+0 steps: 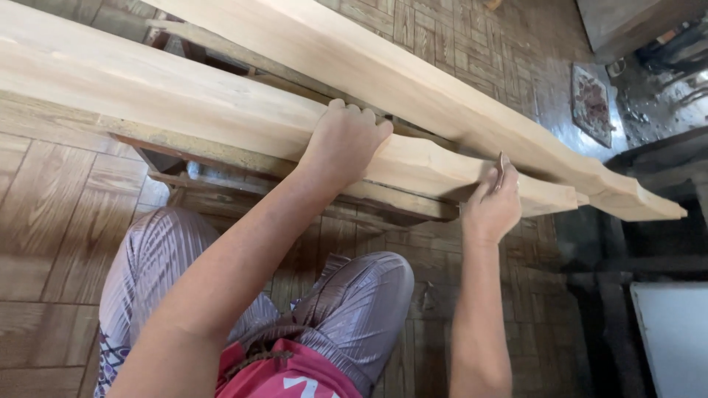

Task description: Hand-sanding long decorative wooden beams using sandpaper to smooth the surface.

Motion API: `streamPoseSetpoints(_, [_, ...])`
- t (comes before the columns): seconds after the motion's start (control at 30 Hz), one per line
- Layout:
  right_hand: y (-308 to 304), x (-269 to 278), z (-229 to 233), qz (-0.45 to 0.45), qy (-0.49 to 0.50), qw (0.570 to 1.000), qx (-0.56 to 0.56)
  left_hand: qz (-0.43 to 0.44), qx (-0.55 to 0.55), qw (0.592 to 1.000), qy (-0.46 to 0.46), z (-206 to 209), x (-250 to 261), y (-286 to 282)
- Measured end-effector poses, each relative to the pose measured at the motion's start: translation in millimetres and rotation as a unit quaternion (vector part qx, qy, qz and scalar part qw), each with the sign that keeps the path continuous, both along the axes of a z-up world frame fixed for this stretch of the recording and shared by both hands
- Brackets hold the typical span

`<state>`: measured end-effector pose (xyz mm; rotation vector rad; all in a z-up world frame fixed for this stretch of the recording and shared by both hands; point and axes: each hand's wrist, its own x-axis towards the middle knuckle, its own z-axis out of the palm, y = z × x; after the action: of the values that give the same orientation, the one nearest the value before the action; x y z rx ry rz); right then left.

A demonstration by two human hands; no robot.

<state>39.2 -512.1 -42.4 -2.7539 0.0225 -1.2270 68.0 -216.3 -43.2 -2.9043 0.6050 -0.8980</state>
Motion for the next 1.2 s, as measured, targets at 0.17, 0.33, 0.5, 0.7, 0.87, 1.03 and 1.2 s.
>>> streamPoseSetpoints(0.17, [58, 3, -1, 0.031, -0.001, 0.995, 0.100, 0.017, -0.010, 1.000, 0.021, 1, 1, -3])
streamPoseSetpoints(0.33, [137, -24, 13, 0.215, 0.083, 0.947, 0.225, 0.009, 0.001, 0.999, 0.032, -2, 8, -2])
streamPoseSetpoints(0.5, [130, -34, 22, 0.206, 0.105, 0.965, 0.127, -0.008, 0.020, 0.996, 0.084, -17, 21, -6])
streamPoseSetpoints(0.7, [40, -22, 19, 0.163, 0.007, 0.976, 0.142, 0.003, -0.014, 1.000, 0.015, -5, 3, -4])
streamPoseSetpoints(0.87, [59, -10, -2, 0.127, -0.008, 0.984, 0.126, 0.006, -0.010, 1.000, 0.005, -3, 4, -7])
streamPoseSetpoints(1.03, [124, -6, -5, 0.176, -0.036, 0.966, 0.185, -0.005, -0.014, 1.000, 0.003, 7, -3, -3])
streamPoseSetpoints(1.2, [114, -22, 31, 0.129, 0.083, 0.980, 0.128, 0.003, 0.000, 0.999, 0.034, -2, 4, -3])
